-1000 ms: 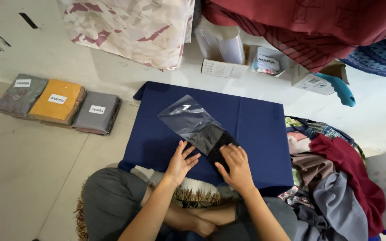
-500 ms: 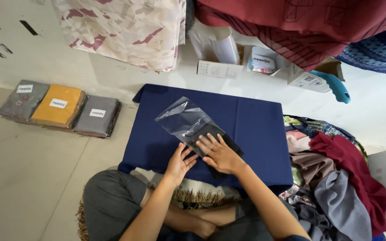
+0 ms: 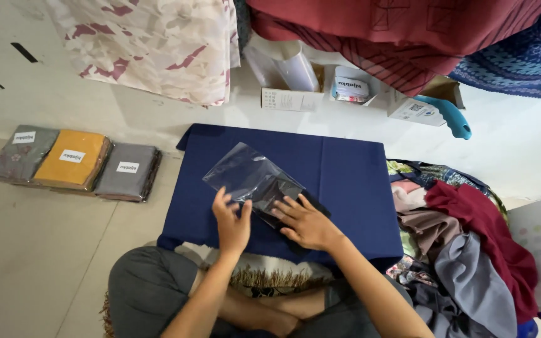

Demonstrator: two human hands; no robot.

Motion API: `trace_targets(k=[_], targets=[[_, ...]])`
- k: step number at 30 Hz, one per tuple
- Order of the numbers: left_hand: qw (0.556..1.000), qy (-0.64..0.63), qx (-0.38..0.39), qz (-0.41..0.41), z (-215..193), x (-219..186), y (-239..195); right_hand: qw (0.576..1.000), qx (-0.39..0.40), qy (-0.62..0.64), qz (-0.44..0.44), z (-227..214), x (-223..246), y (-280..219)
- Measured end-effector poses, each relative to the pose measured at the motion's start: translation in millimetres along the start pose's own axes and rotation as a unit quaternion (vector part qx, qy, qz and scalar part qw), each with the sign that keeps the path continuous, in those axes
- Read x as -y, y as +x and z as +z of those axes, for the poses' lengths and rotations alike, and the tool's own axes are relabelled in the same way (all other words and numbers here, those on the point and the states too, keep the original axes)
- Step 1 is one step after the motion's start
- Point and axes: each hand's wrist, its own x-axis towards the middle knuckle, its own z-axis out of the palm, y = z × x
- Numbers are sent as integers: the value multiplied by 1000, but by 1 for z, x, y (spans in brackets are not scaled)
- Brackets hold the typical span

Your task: The person uses a lint roller to clean a black garment, folds the item, places it into a clear plastic bag, seals the bag with a small white label, and then repeats the process with a brown piece of fabric.

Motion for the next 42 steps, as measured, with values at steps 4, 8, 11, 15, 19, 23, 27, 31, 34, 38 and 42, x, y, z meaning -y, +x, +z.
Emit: trace_targets(k=[4, 8, 11, 15, 19, 23, 27, 31, 34, 38, 42], targets=[[924, 128, 88, 349, 13, -29, 39, 996, 13, -74, 41, 5, -10, -16], [789, 248, 227, 515, 43, -15, 72, 992, 8, -106, 69, 12, -1, -24], [721, 272, 288, 568, 58, -8, 84, 993, 5, -102, 57, 9, 0, -23], [681, 312, 319, 581, 60, 4, 87, 997, -12, -74, 29, 5, 1, -19], [678, 305, 313, 591, 57, 9, 87, 998, -16, -62, 13, 8, -7, -15], [678, 316, 321, 581, 53, 8, 83, 999, -16, -43, -11, 16, -19, -9], [675, 337, 362, 547, 49, -5, 83, 998, -33, -54, -7, 17, -20, -8], [683, 339, 401, 507, 44, -13, 83, 998, -40, -46, 27, -11, 5, -32], [689, 339, 431, 473, 42, -17, 84, 995, -36, -80, 53, -17, 14, -59], [681, 348, 439, 471, 46, -16, 82, 993, 19, -58, 98, -9, 16, -76], [679, 348, 436, 477, 49, -15, 85, 994, 20, -53, 98, 4, 7, -66]])
